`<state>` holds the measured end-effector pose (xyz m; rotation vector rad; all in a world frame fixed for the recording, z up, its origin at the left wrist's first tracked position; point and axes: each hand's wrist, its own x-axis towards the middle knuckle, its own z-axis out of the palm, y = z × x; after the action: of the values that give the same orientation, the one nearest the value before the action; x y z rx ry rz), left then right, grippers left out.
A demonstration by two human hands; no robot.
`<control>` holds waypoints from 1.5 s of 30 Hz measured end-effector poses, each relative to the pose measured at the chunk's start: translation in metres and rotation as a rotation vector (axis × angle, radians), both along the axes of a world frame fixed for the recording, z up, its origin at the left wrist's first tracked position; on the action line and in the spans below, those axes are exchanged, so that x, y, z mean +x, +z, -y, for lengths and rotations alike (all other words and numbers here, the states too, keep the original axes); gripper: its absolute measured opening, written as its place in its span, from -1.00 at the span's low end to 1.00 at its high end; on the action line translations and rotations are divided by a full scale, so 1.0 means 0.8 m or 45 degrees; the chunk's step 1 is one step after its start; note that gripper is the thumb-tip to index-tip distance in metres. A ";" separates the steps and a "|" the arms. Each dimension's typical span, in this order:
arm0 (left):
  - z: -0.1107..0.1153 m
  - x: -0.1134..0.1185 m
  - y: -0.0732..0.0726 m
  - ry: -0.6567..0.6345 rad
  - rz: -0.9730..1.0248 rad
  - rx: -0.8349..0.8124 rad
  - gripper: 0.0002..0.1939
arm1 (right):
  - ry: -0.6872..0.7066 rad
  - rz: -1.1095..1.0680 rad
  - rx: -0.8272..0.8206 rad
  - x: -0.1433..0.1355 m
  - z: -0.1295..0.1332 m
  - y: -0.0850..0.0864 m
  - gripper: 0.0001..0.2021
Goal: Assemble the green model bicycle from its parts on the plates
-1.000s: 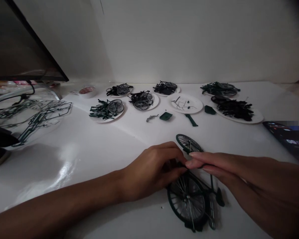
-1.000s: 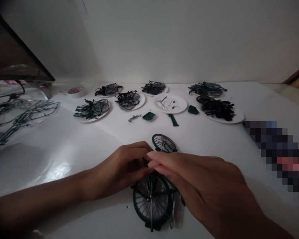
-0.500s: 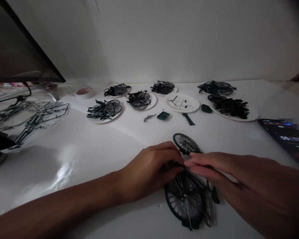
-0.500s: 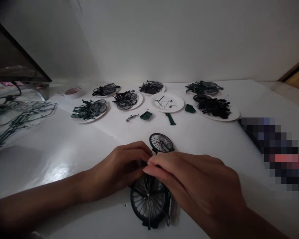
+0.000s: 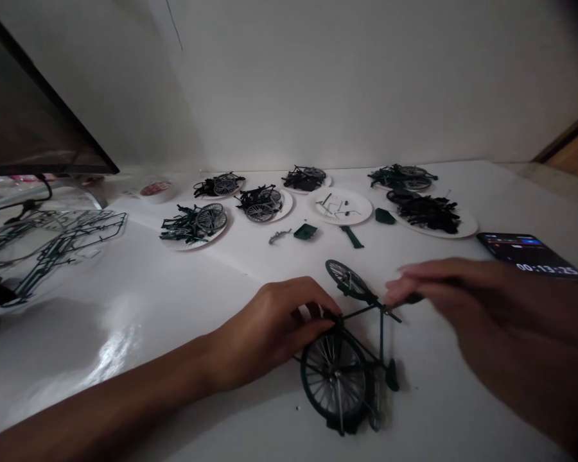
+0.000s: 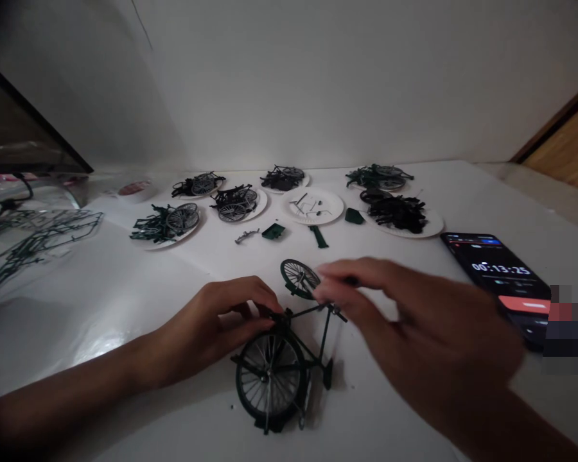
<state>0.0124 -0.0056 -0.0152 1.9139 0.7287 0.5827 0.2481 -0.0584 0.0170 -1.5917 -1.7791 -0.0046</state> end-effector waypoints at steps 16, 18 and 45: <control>-0.004 0.000 -0.001 0.295 0.453 0.076 -0.91 | 0.239 -0.272 -0.519 0.023 -0.037 -0.004 -0.63; -0.003 0.001 -0.001 0.309 0.499 0.123 -0.92 | 0.374 -0.426 -0.703 0.006 -0.031 -0.003 -0.56; 0.014 0.003 0.000 0.176 0.333 -0.005 -0.25 | 0.344 -0.528 -0.494 -0.013 -0.016 -0.027 -0.75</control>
<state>0.0145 -0.0171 -0.0151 1.7500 0.6947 0.8981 0.2376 -0.0456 -0.0047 -1.4547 -1.7075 0.7835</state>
